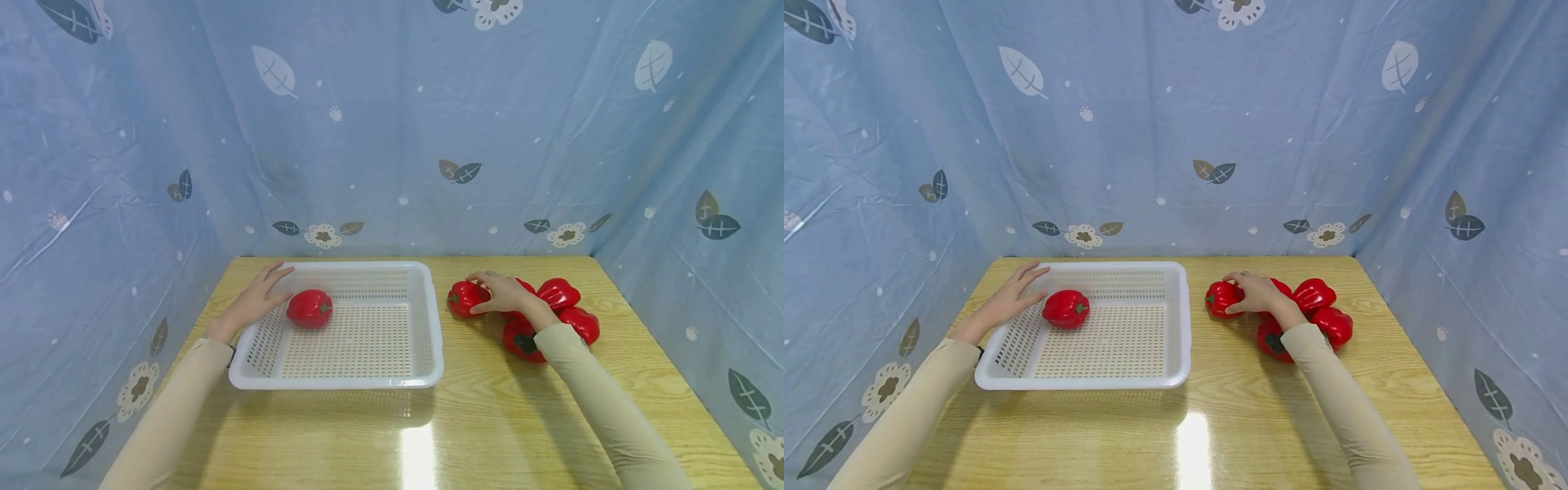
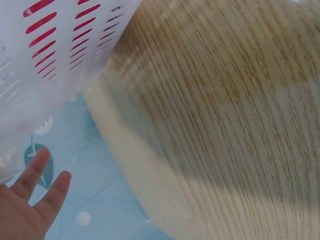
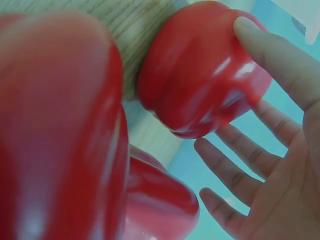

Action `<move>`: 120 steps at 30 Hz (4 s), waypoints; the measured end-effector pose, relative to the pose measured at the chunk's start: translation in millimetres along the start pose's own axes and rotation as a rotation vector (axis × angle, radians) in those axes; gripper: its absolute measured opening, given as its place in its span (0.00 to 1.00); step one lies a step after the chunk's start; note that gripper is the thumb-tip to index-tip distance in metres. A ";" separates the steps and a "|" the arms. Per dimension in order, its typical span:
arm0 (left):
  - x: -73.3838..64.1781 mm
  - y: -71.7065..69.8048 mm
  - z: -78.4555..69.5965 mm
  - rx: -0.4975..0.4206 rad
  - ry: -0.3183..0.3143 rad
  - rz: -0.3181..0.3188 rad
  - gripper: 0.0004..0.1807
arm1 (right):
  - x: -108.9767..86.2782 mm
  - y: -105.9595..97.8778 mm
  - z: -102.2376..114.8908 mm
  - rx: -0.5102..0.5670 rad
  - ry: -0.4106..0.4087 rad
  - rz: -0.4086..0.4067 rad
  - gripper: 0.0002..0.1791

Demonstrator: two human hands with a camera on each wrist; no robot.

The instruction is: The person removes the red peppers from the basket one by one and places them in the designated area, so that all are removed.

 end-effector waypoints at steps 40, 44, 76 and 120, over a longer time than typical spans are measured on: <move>-1.7 -1.9 -2.9 0.002 0.021 -0.020 0.33 | 58.6 -58.6 75.4 0.089 -0.146 -0.059 0.39; -1.9 -1.6 -3.7 0.006 0.015 -0.013 0.34 | 65.4 -57.9 83.4 0.096 -0.156 -0.059 0.39; -1.8 -1.6 -3.9 0.003 0.001 -0.021 0.34 | 121.1 -9.0 154.2 0.127 -0.329 -0.087 0.40; 0.0 -2.7 -2.6 -0.014 0.006 -0.013 0.34 | 175.1 69.7 213.8 0.013 -0.303 0.042 0.40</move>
Point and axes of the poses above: each hand's wrist, its own x-axis towards the middle knuckle, its own y-axis out of the palm, z = x × y, the point moved 6 cm from there along x, towards the middle knuckle, and after that the axes turned 10 degrees about -y, right-handed, at the moved point
